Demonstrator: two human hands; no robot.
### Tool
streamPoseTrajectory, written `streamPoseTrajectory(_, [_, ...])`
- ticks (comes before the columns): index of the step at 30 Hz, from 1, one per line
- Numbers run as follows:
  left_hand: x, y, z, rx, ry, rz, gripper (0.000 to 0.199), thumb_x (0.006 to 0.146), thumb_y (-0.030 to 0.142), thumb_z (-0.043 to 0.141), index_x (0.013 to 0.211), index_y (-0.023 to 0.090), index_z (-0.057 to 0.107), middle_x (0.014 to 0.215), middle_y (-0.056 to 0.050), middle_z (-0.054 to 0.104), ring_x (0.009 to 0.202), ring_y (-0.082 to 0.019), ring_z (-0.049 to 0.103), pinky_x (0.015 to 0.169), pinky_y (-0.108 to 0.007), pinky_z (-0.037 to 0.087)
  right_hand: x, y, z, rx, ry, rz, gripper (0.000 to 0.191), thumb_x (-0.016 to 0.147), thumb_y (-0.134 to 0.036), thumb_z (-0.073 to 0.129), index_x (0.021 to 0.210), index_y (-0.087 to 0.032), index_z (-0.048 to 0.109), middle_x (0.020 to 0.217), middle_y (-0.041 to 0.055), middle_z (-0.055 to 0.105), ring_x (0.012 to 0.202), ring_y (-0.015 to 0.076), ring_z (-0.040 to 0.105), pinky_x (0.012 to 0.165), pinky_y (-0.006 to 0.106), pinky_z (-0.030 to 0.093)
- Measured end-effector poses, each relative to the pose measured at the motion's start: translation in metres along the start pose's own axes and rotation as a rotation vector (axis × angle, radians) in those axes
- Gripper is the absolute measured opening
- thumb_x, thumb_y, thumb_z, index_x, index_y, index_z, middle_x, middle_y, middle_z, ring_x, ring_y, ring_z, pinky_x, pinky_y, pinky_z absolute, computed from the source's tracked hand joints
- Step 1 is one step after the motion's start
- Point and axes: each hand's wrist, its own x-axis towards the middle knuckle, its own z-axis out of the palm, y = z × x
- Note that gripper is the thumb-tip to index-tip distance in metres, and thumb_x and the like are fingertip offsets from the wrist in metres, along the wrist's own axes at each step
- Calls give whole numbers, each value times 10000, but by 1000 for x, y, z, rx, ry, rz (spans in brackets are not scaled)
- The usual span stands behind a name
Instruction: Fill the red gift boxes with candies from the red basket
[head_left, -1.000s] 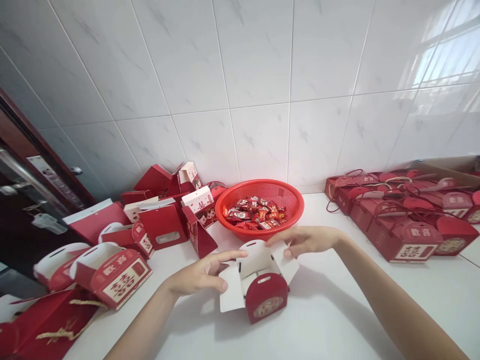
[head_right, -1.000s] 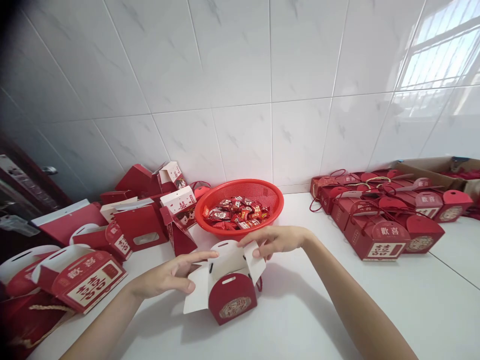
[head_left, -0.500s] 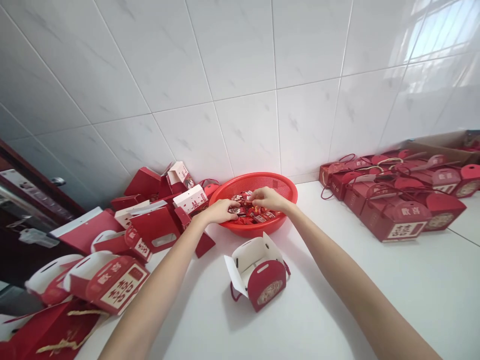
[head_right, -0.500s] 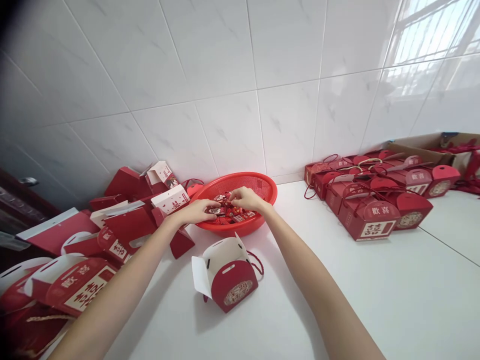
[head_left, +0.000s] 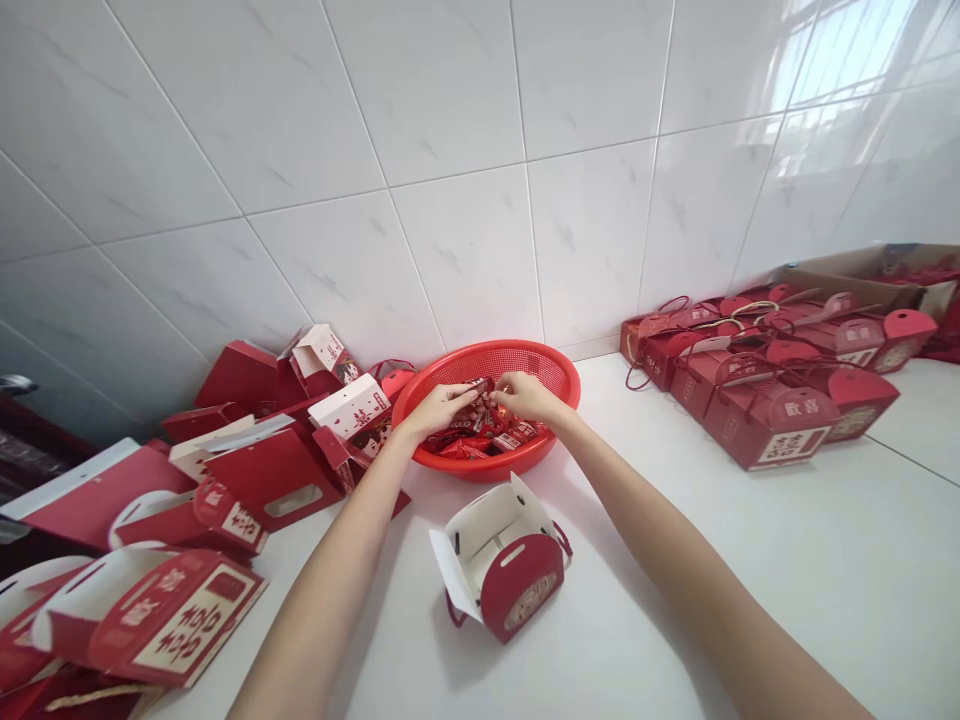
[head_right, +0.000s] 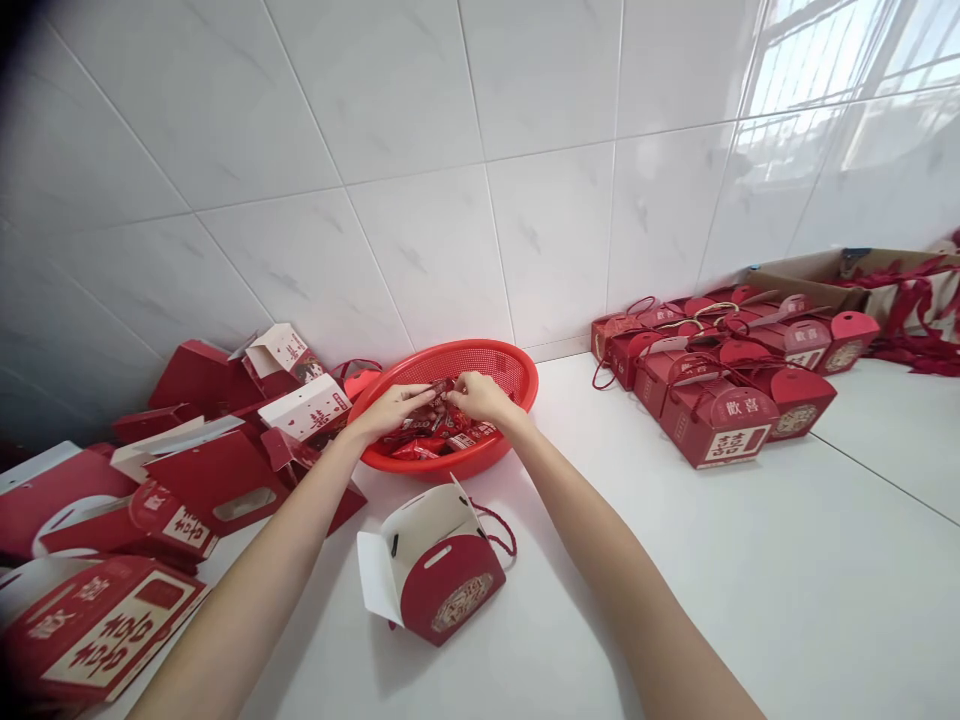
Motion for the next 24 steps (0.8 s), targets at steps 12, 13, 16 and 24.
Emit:
streamPoseTrajectory(12, [-9, 8, -2, -88, -47, 106, 667, 637, 268, 745, 1286, 141, 662, 1224, -120, 722, 1128, -301, 658, 991, -464, 515, -1, 2, -1, 443, 57, 86, 208, 800, -218, 730, 668, -168, 577, 601, 9, 648, 501, 142, 624, 499, 235, 465])
streamPoseTrajectory(13, [-8, 7, -3, -51, -14, 101, 637, 658, 254, 695, 1284, 141, 661, 1198, -118, 733, 1091, -285, 676, 965, -448, 531, -1, 2, -2, 470, 77, 101, 180, 786, -175, 719, 681, -168, 573, 592, -1, 636, 503, 137, 622, 493, 226, 463])
streamPoseTrajectory(16, [-5, 0, -3, 107, 129, 66, 504, 693, 231, 585, 1168, 127, 716, 1106, -118, 762, 1010, -253, 705, 922, -404, 552, -2, 3, -3, 498, 136, 115, 129, 776, -138, 664, 708, -169, 560, 624, -8, 629, 534, 124, 623, 510, 217, 480])
streamPoseTrajectory(24, [-7, -6, 3, 329, 136, -20, 245, 555, 156, 693, 769, 216, 796, 893, -50, 799, 918, -284, 717, 882, -332, 541, -7, 1, -5, 554, 210, 106, 101, 725, -139, 612, 653, -170, 549, 633, -10, 601, 613, 112, 602, 561, 195, 489])
